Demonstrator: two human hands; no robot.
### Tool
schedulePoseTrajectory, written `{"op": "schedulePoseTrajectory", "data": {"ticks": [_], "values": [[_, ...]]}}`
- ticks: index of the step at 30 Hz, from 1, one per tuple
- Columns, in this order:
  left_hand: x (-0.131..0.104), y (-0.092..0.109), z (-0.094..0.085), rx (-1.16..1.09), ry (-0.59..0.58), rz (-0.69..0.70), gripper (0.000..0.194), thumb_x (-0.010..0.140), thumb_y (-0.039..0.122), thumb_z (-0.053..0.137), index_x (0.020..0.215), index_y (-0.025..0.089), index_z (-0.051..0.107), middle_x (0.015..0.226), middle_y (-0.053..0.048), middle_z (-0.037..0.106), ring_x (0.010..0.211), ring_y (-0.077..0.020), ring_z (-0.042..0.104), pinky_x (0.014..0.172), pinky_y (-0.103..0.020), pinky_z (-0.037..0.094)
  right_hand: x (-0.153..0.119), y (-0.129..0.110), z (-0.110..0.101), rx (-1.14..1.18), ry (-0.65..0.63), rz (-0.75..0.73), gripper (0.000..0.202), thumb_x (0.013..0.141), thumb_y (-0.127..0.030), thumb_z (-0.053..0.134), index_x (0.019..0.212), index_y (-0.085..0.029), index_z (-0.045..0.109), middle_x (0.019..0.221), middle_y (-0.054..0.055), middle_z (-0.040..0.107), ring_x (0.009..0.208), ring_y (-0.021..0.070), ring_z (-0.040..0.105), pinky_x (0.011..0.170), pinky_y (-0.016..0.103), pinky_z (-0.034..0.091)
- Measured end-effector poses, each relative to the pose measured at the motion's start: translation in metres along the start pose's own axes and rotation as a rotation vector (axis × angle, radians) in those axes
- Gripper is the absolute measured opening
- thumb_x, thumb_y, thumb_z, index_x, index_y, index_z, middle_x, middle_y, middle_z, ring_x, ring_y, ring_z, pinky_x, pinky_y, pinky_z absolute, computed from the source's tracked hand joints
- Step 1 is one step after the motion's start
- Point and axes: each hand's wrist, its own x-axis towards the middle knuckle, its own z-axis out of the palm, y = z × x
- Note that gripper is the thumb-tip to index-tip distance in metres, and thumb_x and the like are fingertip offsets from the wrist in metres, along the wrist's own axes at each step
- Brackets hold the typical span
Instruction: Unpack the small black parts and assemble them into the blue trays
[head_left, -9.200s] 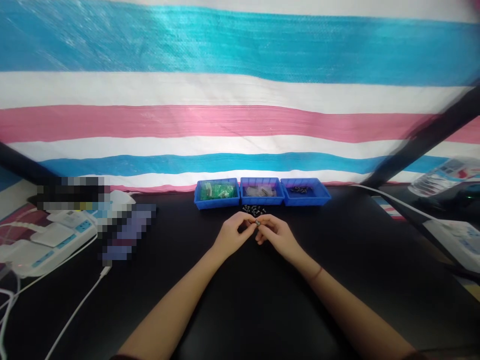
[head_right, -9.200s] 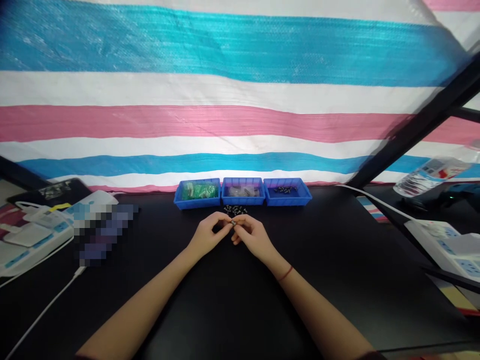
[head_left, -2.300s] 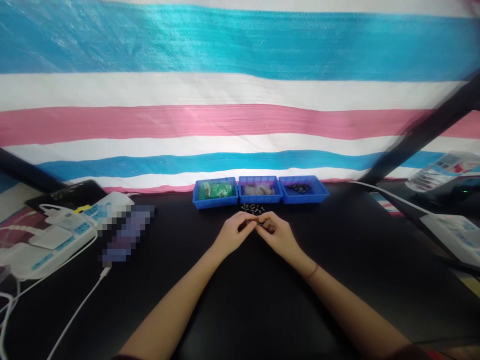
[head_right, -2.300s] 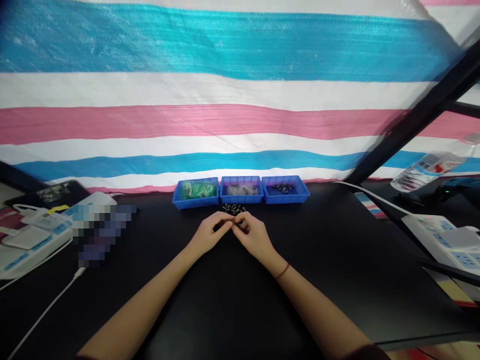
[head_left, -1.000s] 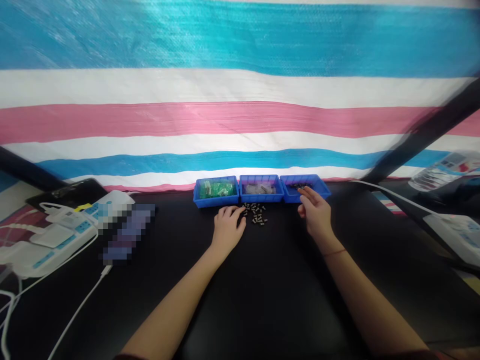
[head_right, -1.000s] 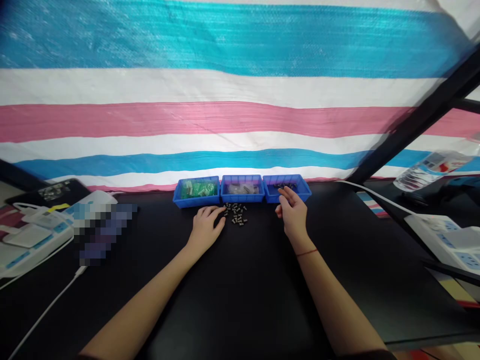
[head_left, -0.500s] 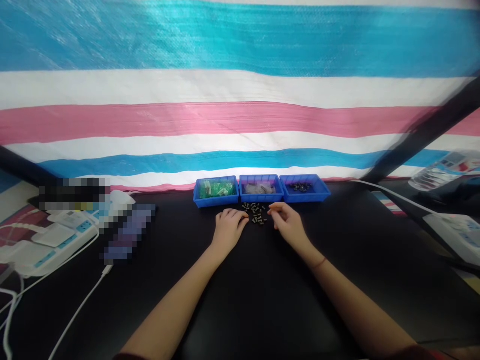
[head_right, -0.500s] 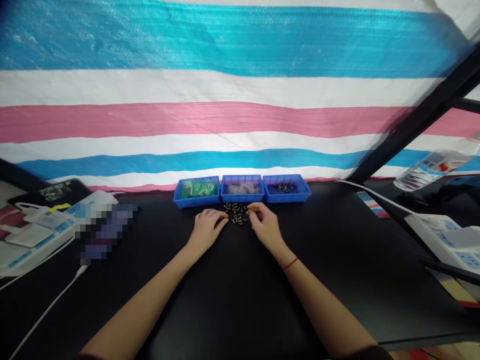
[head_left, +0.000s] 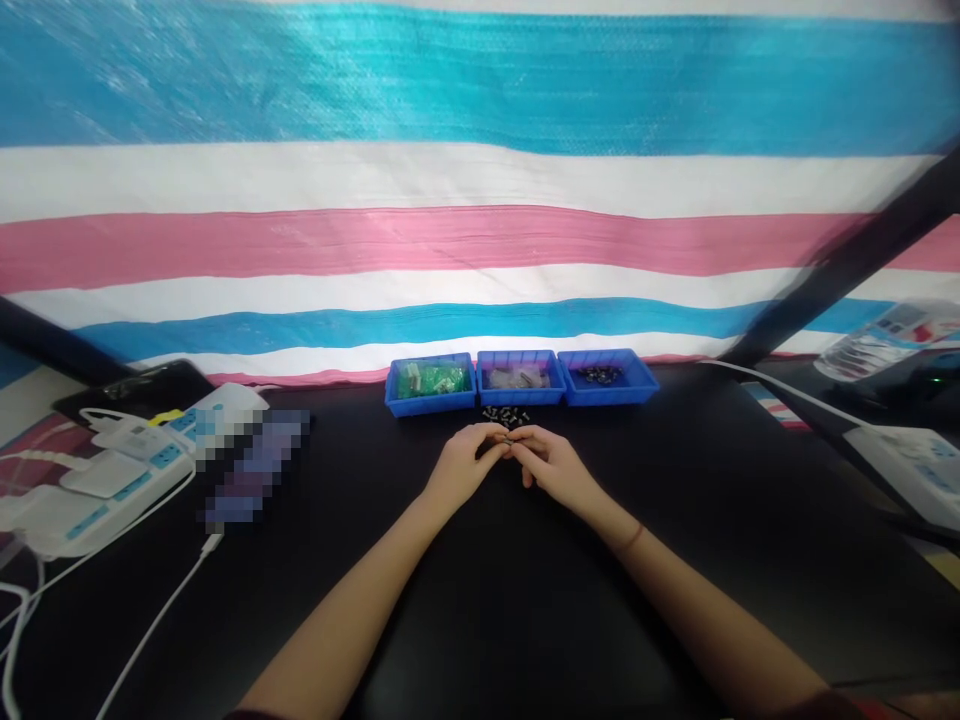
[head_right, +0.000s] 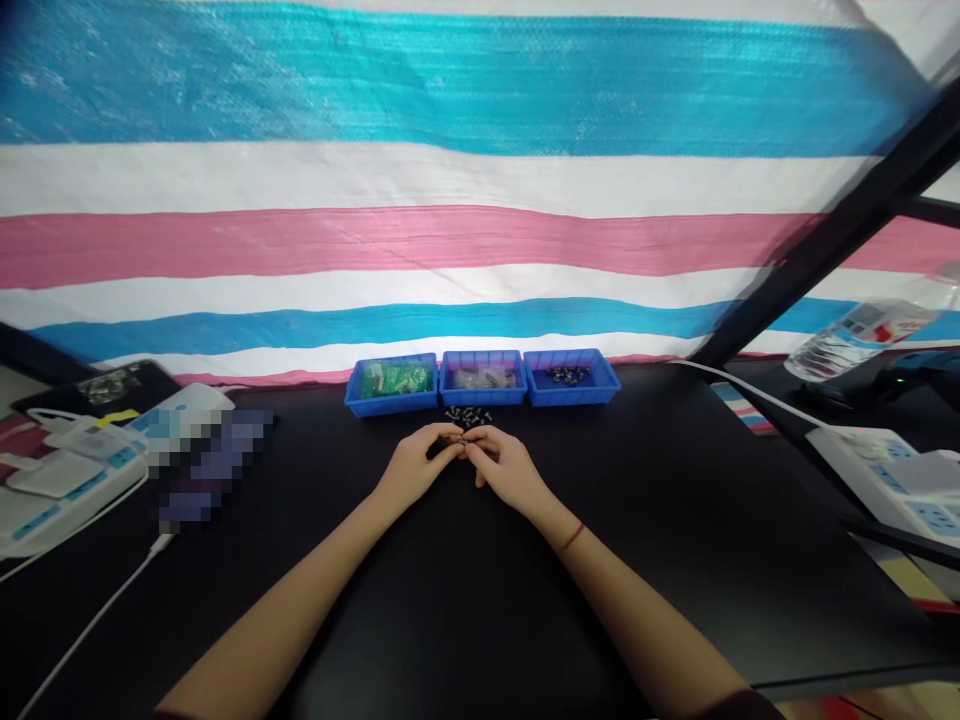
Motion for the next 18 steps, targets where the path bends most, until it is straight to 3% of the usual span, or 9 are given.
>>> {"op": "schedulePoseTrajectory", "data": {"ticks": [4,11,18], "values": [[0.0007,0.0003,-0.0013,-0.071,0.005,-0.049,0.013,0.087,0.025,0.061,0.099,0.021,0.066,0.091,-0.001,0.070,0.083,-0.0161,0.066,0.077,-0.028,0.052,-0.0010,0.0011,0.0020,0.021,0.014,-0.033,0.018,0.088,-0.033,0.058,0.099,-0.019,0.059,0.080,0.001,0.065,0.054,0.0102,0.058,0.053,0.024,0.048],[0.0006,0.0036,-0.0022,-0.071,-0.004,-0.002,0.013,0.089,0.026,0.059,0.097,0.021,0.067,0.091,-0.002,0.069,0.083,-0.0165,0.065,0.076,-0.028,0.052,-0.0008,0.0012,0.0045,0.057,0.041,-0.034,0.021,0.084,-0.035,0.063,0.097,-0.019,0.060,0.086,0.003,0.064,0.060,0.0121,0.060,0.053,0.025,0.051],[0.0017,0.0058,-0.0037,-0.130,-0.006,0.061,0.013,0.091,0.020,0.055,0.098,0.021,0.067,0.095,-0.004,0.068,0.089,-0.0162,0.065,0.083,-0.029,0.051,-0.0001,-0.0074,-0.0004,0.077,0.010,0.065,0.024,0.087,-0.035,0.056,0.101,-0.017,0.063,0.077,0.003,0.067,0.051,0.0098,0.056,0.039,0.019,0.036]]}}
